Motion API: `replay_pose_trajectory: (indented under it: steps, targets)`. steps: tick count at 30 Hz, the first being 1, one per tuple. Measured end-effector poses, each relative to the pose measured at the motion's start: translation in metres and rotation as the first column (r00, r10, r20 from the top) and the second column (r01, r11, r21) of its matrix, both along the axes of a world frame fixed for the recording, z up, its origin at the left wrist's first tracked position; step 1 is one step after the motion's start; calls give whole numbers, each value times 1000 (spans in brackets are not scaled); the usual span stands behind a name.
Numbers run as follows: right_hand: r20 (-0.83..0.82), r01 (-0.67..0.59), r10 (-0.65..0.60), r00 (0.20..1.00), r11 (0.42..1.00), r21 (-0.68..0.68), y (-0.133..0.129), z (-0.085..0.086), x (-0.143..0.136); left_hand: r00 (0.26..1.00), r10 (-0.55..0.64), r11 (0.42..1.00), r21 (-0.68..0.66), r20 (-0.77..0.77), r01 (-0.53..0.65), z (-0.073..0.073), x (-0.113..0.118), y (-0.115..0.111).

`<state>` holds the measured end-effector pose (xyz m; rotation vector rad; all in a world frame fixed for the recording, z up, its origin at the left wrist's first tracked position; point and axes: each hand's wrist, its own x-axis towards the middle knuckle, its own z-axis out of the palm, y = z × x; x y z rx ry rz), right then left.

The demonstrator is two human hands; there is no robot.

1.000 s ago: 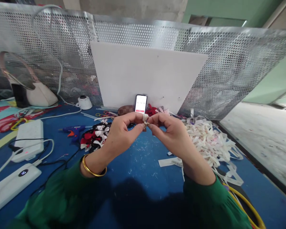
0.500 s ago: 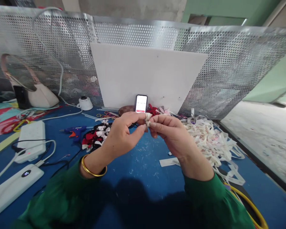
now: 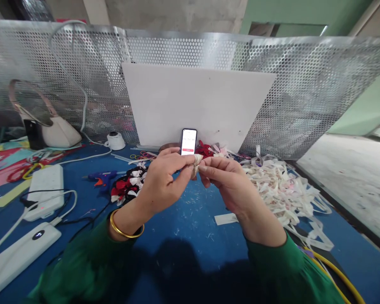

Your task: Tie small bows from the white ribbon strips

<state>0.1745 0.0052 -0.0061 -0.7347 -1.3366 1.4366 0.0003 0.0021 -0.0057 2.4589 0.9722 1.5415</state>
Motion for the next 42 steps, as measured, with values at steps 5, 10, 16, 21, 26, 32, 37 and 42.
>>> replay_pose_trajectory:
  steps: [5,10,16,21,26,32,37,42]
  targets:
    - [-36,-51,48,998,995,-85,1,2,3,995,-35,976,-213,91,53,2,2,-2]
    - [-112,-108,88,990,977,-185,4,2,3,999,-34,999,-21,-40,34,2,-1,1]
    - [2,60,-60,998,998,-4,0,1,-2,999,28,999,-15,-37,-28,1,-1,2]
    - [232,242,-309,922,931,275,-10,5,-4,999,-32,993,-114,25,35,2,-1,2]
    - [315,295,-439,842,862,413,-15,6,-5,998,-49,989,-140,33,53,1,-5,-1]
    - [327,273,-488,809,805,526,-16,2,-5,1000,4,990,-142,21,-1,2,-4,1]
    - [332,200,-492,805,752,628,-13,0,-2,998,31,987,-160,52,-22,5,-4,-2]
    - [337,173,-537,773,691,702,-14,-2,-5,992,34,967,-256,121,-2,8,-4,-6]
